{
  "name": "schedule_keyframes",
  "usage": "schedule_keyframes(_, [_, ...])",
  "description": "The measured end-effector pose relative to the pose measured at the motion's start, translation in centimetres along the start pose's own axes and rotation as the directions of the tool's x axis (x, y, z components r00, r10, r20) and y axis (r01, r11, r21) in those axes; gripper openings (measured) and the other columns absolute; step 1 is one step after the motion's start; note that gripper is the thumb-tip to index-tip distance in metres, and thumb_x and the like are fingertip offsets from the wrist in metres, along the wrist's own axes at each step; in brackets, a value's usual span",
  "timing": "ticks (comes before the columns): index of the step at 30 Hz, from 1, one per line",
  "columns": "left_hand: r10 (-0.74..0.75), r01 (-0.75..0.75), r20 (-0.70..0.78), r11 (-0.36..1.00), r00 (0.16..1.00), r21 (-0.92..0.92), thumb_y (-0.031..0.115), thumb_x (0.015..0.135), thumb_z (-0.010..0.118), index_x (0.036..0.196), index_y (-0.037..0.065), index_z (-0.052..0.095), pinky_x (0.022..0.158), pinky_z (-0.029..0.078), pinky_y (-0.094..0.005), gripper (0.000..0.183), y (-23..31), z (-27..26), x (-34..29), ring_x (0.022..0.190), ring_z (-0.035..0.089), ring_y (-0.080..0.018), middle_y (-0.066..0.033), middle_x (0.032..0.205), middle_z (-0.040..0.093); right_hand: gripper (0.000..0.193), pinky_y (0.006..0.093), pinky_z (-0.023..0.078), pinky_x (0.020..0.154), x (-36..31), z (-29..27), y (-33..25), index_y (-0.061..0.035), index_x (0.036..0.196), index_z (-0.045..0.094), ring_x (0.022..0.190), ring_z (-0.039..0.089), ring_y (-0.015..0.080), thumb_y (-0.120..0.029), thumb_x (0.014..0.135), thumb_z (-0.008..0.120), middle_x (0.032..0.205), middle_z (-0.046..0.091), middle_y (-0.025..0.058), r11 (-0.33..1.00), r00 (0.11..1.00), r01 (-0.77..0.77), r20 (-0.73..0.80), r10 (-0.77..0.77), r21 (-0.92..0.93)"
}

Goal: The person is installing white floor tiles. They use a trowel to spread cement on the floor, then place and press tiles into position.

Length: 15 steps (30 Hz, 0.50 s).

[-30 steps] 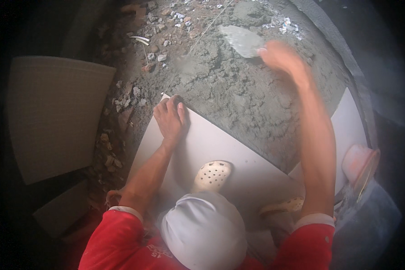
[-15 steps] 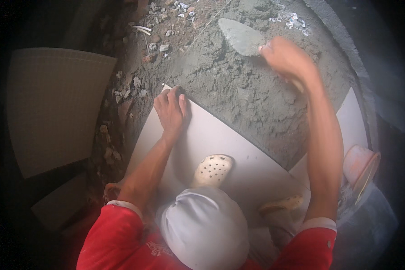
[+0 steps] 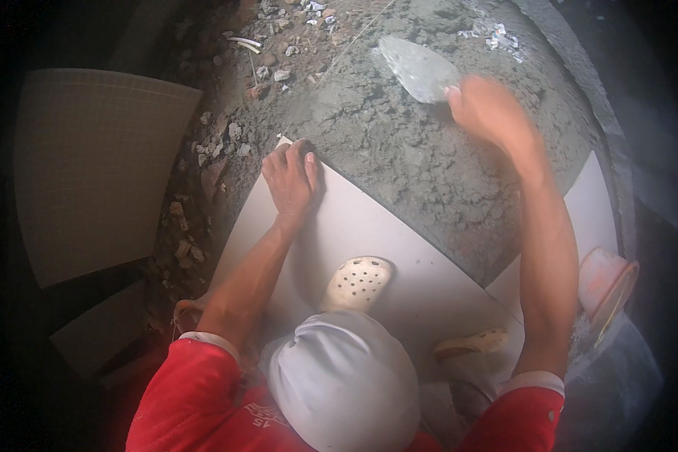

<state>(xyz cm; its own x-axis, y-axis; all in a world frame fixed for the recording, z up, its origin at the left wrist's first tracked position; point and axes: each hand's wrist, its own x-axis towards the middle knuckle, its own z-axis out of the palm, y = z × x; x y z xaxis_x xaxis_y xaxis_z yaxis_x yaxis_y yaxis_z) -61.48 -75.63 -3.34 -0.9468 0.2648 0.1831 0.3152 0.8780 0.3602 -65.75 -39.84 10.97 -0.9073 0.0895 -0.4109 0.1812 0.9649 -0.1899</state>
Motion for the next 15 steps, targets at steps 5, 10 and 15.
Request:
schedule_keyframes(5, [0.014, -0.014, 0.004, 1.0, 1.0, -0.02, 0.032, 0.101, 0.06, 0.132, 0.01, 0.063, 0.102, 0.037, -0.0479, 0.038, 0.0, -0.1, 0.3, 0.113, 0.05, -0.0338, -0.0145, 0.12, 0.057, 0.042, 0.0566, 0.055, 0.079, 2.3, 0.8, -0.2, 0.012, 0.084, 0.065, 0.078, 0.069, 0.0498, -0.024, 0.103, 0.054, 0.078, 0.066, 0.0348, 0.999, 0.999, 0.003, 0.034, -0.001, -0.048])
schedule_keyframes(10, [-0.01, 0.01, 0.016, 1.0, 1.0, -0.023, 0.03, 0.1, 0.061, 0.132, 0.01, 0.063, 0.102, 0.037, -0.0478, 0.037, 0.0, -0.2, 0.0, 0.112, 0.05, -0.0337, -0.0143, 0.12, 0.057, 0.043, 0.0545, 0.056, 0.073, 2.4, 1.2, -2.0, 0.011, 0.084, 0.066, 0.068, 0.07, 0.0453, -0.025, 0.105, 0.053, 0.073, 0.066, 0.0317, 0.935, 0.964, -0.227, 0.076, 0.256, -0.271])
schedule_keyframes(15, [0.005, -0.005, 0.001, 1.0, 1.0, -0.006, 0.03, 0.101, 0.06, 0.132, 0.01, 0.063, 0.101, 0.037, -0.0477, 0.037, 0.0, 0.0, 0.1, 0.112, 0.05, -0.0335, -0.0143, 0.12, 0.057, 0.047, 0.0414, 0.052, 0.042, -0.6, 0.6, -4.1, 0.0071, 0.081, 0.057, 0.046, 0.061, 0.0237, -0.029, 0.109, 0.045, 0.065, 0.062, 0.0166, 0.87, 0.884, -0.25, 0.467, 0.026, 0.424])
